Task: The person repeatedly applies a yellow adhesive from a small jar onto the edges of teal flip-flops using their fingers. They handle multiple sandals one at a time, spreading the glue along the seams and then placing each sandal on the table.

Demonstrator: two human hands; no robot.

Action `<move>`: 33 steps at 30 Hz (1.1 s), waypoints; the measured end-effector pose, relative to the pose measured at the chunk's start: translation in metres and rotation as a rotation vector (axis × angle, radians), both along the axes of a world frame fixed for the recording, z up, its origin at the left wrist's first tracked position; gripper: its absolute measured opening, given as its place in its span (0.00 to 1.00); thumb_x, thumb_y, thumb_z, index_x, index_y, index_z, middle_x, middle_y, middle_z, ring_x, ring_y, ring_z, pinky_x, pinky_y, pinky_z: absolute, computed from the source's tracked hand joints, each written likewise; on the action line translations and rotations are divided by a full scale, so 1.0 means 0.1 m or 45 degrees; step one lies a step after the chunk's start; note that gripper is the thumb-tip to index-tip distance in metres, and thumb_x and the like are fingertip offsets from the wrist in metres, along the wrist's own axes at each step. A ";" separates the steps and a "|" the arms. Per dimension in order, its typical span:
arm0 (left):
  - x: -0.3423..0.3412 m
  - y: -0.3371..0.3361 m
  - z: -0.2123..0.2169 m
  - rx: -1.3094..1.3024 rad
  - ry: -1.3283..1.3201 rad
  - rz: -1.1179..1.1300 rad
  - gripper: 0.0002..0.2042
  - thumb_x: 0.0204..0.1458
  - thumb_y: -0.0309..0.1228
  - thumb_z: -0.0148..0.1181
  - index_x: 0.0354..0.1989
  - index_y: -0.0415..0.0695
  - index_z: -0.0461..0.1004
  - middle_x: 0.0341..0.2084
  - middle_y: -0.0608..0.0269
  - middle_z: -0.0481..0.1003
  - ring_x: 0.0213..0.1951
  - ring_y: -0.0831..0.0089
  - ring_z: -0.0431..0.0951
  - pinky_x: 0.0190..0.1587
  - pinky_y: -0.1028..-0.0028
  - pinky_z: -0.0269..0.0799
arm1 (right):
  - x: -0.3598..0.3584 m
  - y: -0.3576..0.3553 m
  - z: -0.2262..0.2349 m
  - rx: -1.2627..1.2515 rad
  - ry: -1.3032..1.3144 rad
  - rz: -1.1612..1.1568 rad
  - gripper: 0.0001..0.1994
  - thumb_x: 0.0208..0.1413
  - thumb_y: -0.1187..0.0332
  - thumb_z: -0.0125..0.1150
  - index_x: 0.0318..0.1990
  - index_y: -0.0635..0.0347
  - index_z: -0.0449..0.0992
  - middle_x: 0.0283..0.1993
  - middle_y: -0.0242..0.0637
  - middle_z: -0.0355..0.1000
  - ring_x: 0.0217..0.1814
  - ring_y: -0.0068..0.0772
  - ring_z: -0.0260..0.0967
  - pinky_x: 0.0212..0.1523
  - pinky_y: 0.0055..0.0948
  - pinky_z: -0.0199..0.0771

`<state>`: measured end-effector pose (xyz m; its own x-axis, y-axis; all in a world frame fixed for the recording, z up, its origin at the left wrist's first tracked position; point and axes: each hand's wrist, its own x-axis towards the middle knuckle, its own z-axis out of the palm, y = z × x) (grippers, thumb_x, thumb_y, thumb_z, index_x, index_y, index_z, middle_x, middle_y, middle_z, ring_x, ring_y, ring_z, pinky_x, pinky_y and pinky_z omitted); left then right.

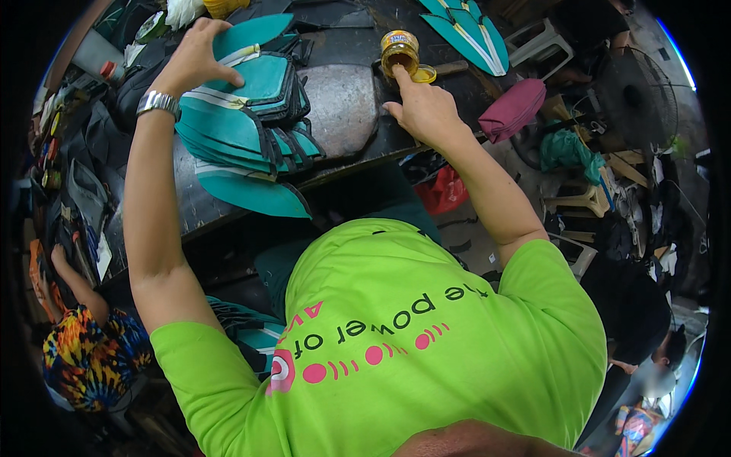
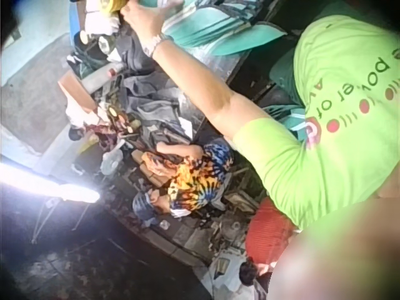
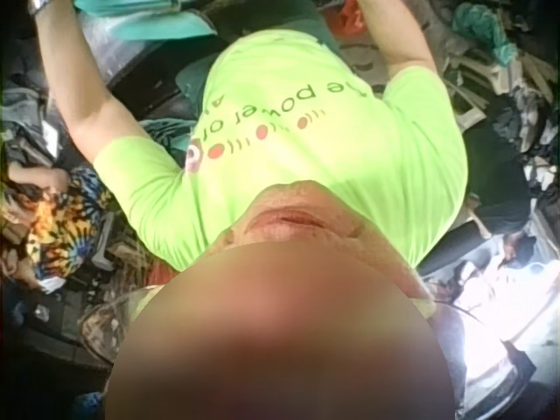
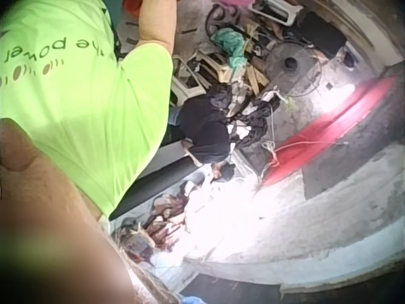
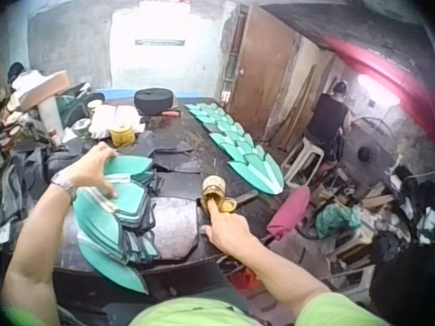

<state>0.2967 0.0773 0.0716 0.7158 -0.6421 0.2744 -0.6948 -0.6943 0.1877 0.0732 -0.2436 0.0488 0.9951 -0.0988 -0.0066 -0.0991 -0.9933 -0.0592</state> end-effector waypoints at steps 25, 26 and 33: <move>-2.48 -0.30 -0.45 -1.713 1.607 -0.052 0.28 0.60 0.24 0.55 0.69 0.38 0.54 0.52 0.61 0.72 0.49 0.78 0.75 0.51 0.77 0.73 | -0.13 0.68 0.03 1.498 -0.417 0.717 0.16 0.68 0.61 0.50 0.57 0.54 0.77 0.62 0.37 0.66 0.67 0.36 0.58 0.68 0.34 0.56; -2.48 -0.30 -0.44 -1.692 1.586 -0.074 0.29 0.60 0.24 0.55 0.70 0.38 0.53 0.54 0.60 0.70 0.51 0.77 0.73 0.53 0.76 0.72 | -0.11 0.68 0.01 1.473 -0.417 0.744 0.19 0.69 0.57 0.46 0.57 0.54 0.77 0.63 0.37 0.65 0.69 0.38 0.56 0.69 0.36 0.51; -2.46 -0.37 -0.47 -1.614 1.442 -0.162 0.32 0.61 0.26 0.55 0.72 0.38 0.49 0.61 0.55 0.64 0.59 0.74 0.66 0.61 0.74 0.64 | 0.06 0.75 0.01 1.224 -0.459 0.921 0.28 0.72 0.48 0.30 0.58 0.50 0.77 0.67 0.37 0.65 0.75 0.43 0.48 0.75 0.46 0.36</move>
<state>0.0508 0.0403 0.0248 0.8631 -0.5027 0.0481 0.1300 0.3133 0.9407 0.0789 -0.1683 0.0498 0.7794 0.3634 0.5104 0.6222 -0.3535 -0.6985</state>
